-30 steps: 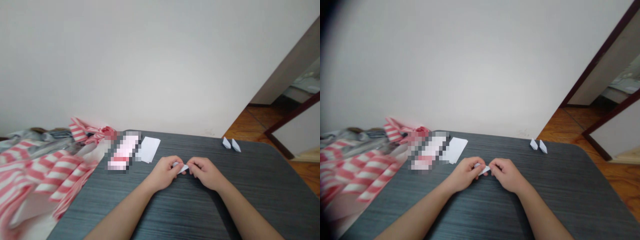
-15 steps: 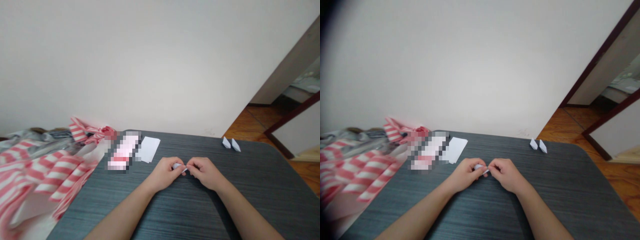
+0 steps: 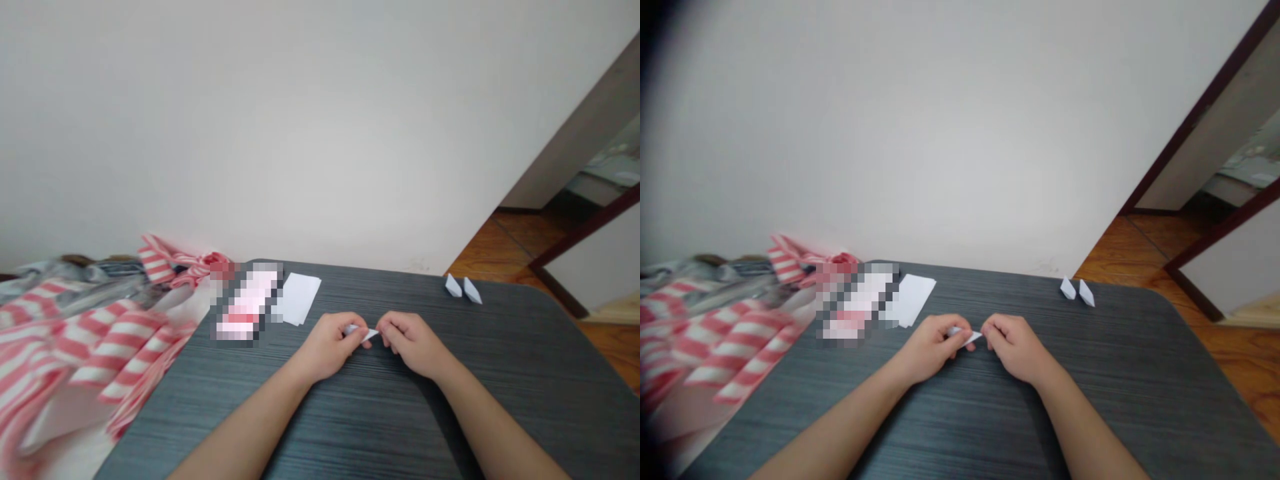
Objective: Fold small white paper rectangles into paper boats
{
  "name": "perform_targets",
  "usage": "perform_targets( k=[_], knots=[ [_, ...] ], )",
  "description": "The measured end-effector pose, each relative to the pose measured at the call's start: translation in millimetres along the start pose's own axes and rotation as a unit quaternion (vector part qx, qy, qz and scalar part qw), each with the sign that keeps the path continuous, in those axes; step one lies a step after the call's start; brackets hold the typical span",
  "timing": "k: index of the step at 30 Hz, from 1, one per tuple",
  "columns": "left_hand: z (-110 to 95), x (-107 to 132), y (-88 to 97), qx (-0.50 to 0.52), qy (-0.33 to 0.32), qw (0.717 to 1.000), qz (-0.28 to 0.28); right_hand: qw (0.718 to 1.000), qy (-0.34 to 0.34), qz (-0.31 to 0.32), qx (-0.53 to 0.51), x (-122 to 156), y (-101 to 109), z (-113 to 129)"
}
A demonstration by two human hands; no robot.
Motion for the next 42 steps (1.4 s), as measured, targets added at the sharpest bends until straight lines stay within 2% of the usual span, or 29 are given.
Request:
perform_targets(
  k=[5,11,19,26,34,42],
  knots=[
    [-3,1,-2.0,-0.012,-0.018,1.0,0.015,0.999,0.031,0.012,0.021,0,-2,10],
    [-3,1,-2.5,-0.013,-0.007,1.0,0.023,0.998,0.048,0.016,0.036,0,-3,12],
    [0,0,5.9,-0.015,0.004,1.0,-0.021,0.998,0.041,-0.017,0.035,1,3,5],
    [-4,1,6.2,-0.035,-0.005,0.999,-0.014,0.998,0.045,-0.019,0.033,2,4,6],
    [5,-1,6.4,0.016,0.0,1.0,-0.018,0.999,0.038,-0.022,0.024,1,4,2],
    [5,1,6.3,-0.003,-0.001,1.0,-0.018,0.999,0.038,-0.016,0.023,2,3,5]
  ],
)
Point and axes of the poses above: each hand's wrist, its own x-axis away from the middle knuckle, its own y-axis out of the back of the hand, z = x × y, the point moved 10 cm from there along -x, towards the middle knuckle, and after that the axes turned 14 degrees about x, right-handed, at the moved point
